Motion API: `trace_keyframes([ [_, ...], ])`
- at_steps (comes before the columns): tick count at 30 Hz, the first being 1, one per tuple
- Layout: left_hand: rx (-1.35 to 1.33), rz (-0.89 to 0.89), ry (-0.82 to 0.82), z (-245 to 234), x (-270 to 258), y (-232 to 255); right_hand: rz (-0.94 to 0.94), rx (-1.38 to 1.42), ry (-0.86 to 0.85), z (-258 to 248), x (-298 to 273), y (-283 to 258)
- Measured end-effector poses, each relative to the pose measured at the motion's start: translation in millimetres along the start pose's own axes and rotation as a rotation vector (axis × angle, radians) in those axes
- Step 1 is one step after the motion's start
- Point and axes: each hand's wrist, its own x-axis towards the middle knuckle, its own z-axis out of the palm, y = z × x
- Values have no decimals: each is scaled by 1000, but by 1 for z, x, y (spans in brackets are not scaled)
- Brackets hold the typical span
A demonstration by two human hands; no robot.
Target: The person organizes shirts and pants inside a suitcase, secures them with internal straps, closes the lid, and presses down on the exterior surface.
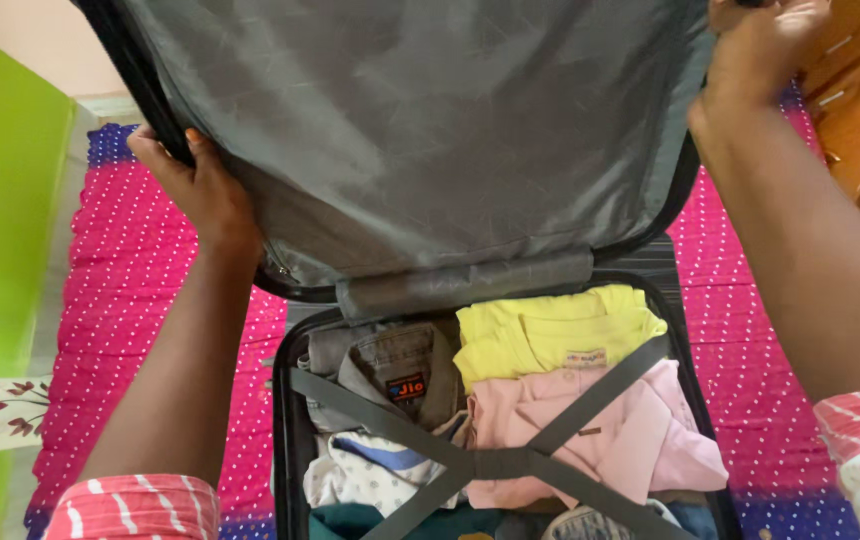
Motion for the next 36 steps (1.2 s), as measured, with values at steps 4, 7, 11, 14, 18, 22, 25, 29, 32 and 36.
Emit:
trace_keyframes([
  [4, 69, -28, -31, -16, -3, 22, 15, 6, -64, 10, -7, -19],
  [7, 105, -47, -109, -31, -12, 43, 65, -98, -48, 9, -24, -44],
  [11, 166, -24, -213, -37, 5, 75, 144, -115, 0, 22, -41, -79],
  [14, 168, -79, -284, -45, 26, 120, 268, 65, 199, 31, -52, -110],
  [18, 322, 133, -366, -69, 19, 198, 185, -85, 89, 12, -90, -134],
  [22, 515, 157, -391, -76, 2, 235, 133, -261, -16, 6, -111, -160],
  [25, 513, 148, -375, -83, -17, 250, 152, -304, -47, 10, -126, -198],
  [29, 606, 312, -370, -107, -46, 282, 106, -418, -63, 4, -155, -244],
  [32, 627, 369, -388, -123, -70, 308, 42, -462, -170, -30, -173, -255],
  [36, 672, 208, -451, -134, -101, 339, 273, -200, -48, -55, -200, -278],
])
